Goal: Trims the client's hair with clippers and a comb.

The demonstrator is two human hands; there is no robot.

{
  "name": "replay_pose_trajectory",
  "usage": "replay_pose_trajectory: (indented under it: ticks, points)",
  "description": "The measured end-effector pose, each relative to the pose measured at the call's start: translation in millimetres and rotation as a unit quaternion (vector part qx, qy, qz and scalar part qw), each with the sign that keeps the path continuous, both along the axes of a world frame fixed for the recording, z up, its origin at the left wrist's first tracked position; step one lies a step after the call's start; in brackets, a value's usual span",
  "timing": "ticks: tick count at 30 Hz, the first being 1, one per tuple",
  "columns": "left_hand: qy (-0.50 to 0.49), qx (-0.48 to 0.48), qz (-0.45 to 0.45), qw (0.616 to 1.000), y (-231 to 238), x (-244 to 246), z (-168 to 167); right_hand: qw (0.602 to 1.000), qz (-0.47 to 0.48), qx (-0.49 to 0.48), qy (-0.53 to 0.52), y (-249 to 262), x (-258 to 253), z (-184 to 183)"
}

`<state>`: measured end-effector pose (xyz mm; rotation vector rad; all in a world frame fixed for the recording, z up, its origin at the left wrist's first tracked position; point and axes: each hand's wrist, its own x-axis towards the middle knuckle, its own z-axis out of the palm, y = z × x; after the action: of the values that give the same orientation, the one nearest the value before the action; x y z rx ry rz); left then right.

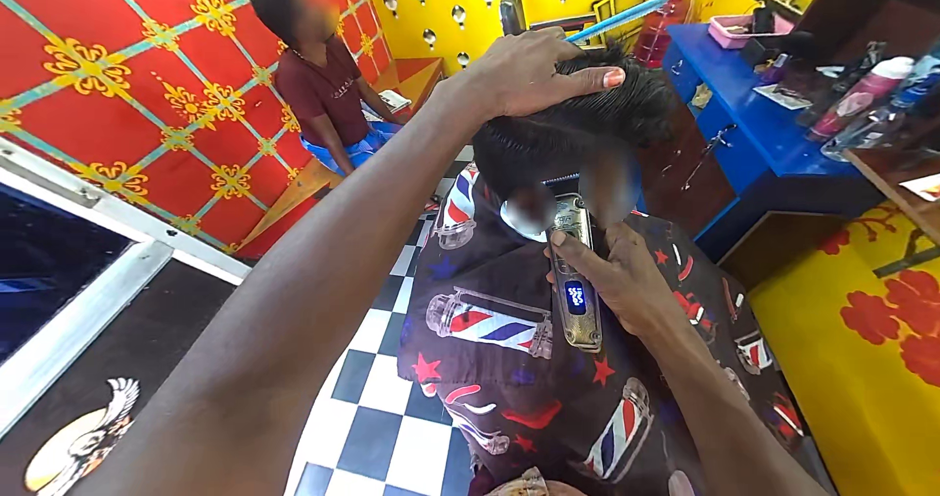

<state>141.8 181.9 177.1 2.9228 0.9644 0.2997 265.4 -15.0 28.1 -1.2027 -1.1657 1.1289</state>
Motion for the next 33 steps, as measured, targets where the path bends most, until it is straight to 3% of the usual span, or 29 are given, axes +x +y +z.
replay_pose_trajectory:
  ticks: [6,11,20,23,28,30,33]
  points:
    - [-0.003,-0.005,-0.001,1.0,1,3,0,0.995,-0.031,0.017,-0.092,0,-1,-1]
    - [-0.003,-0.007,0.001,1.0,1,5,-1,0.999,-0.026,-0.031,-0.035,-1,2,-6]
    - [-0.001,-0.014,0.009,1.0,1,8,-1,0.994,-0.041,0.012,-0.095,6,-5,-1]
    - [0.0,-0.014,0.01,1.0,3,8,-1,0.984,-0.064,0.041,-0.163,8,-8,-1]
    - [0.009,-0.016,0.014,1.0,1,9,1,0.93,-0.12,0.122,-0.325,4,-11,-5]
    - [0.012,-0.018,0.018,1.0,1,9,2,0.936,-0.121,0.093,-0.317,-2,-9,-7]
    - [0.006,-0.02,0.017,1.0,2,9,1,0.97,-0.106,0.039,-0.216,0,-4,-10]
